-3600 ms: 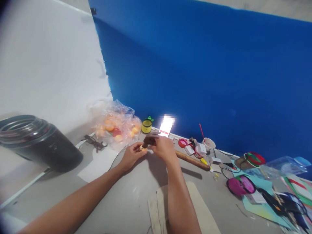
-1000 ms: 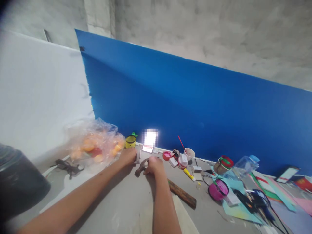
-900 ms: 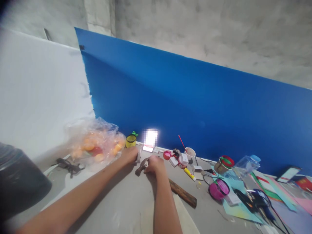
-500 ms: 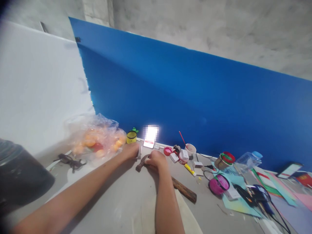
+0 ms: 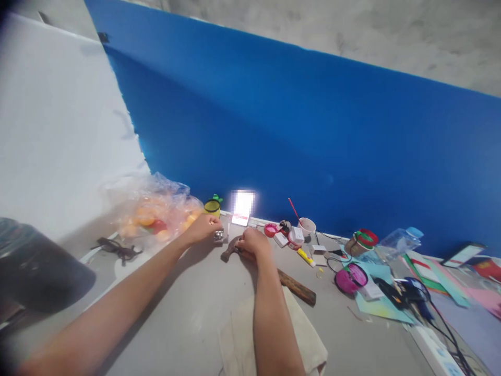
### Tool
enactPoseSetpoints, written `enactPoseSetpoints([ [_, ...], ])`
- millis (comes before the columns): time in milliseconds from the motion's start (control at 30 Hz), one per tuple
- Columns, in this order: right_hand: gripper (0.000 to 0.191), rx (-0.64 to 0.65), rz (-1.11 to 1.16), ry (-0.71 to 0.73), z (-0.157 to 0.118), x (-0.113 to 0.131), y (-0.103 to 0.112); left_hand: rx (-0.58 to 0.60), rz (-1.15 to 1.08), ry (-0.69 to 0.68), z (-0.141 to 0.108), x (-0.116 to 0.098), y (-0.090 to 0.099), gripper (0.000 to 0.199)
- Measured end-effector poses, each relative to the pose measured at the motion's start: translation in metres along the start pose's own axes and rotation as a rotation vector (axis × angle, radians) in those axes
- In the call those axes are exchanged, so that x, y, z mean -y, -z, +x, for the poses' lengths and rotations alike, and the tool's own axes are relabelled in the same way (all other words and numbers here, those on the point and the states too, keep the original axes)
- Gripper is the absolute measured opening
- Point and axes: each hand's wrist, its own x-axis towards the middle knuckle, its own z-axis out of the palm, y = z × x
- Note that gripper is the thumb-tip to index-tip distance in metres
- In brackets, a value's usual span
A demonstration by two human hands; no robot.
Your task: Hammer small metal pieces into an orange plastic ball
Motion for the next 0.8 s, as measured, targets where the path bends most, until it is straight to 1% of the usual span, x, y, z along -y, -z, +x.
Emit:
enactPoseSetpoints([
  [67,0.013,-0.114,0.056,0.062,0.002,0.004,0.001,0.028,-0.168,0.059,-0.011,-0.006,0.001,0.024],
  [133,0.014,-0.221,0.212,0.181,0.004,0.010,0.002,0.064,-0.391,0.137,-0.025,-0.011,-0.001,0.032],
  [167,0.015,-0.250,0.304,0.256,0.005,0.014,0.002,0.080,-0.493,0.165,-0.031,-0.012,-0.003,0.035],
  [233,0.021,-0.263,0.458,0.386,0.004,0.021,0.002,0.091,-0.642,0.187,-0.044,-0.014,-0.008,0.040],
  [300,0.024,-0.246,0.536,0.463,0.001,0.028,0.001,0.078,-0.753,0.199,-0.053,-0.015,-0.014,0.042],
  [333,0.022,-0.242,0.553,0.485,0.000,0.031,0.000,0.065,-0.796,0.204,-0.057,-0.015,-0.016,0.043],
  [400,0.014,-0.253,0.563,0.513,-0.002,0.035,-0.001,0.036,-0.854,0.213,-0.061,-0.015,-0.019,0.042],
  [467,0.011,-0.265,0.553,0.524,-0.003,0.038,-0.002,0.008,-0.886,0.217,-0.064,-0.014,-0.022,0.041],
  [667,0.011,-0.281,0.483,0.456,-0.003,0.042,-0.004,-0.103,-0.938,0.237,-0.064,-0.012,-0.031,0.034],
  [733,0.013,-0.292,0.486,0.444,-0.002,0.042,-0.004,-0.119,-0.973,0.241,-0.066,-0.015,-0.031,0.031],
  [800,0.013,-0.298,0.545,0.435,-0.001,0.040,-0.004,-0.103,-1.022,0.235,-0.069,-0.019,-0.029,0.027],
])
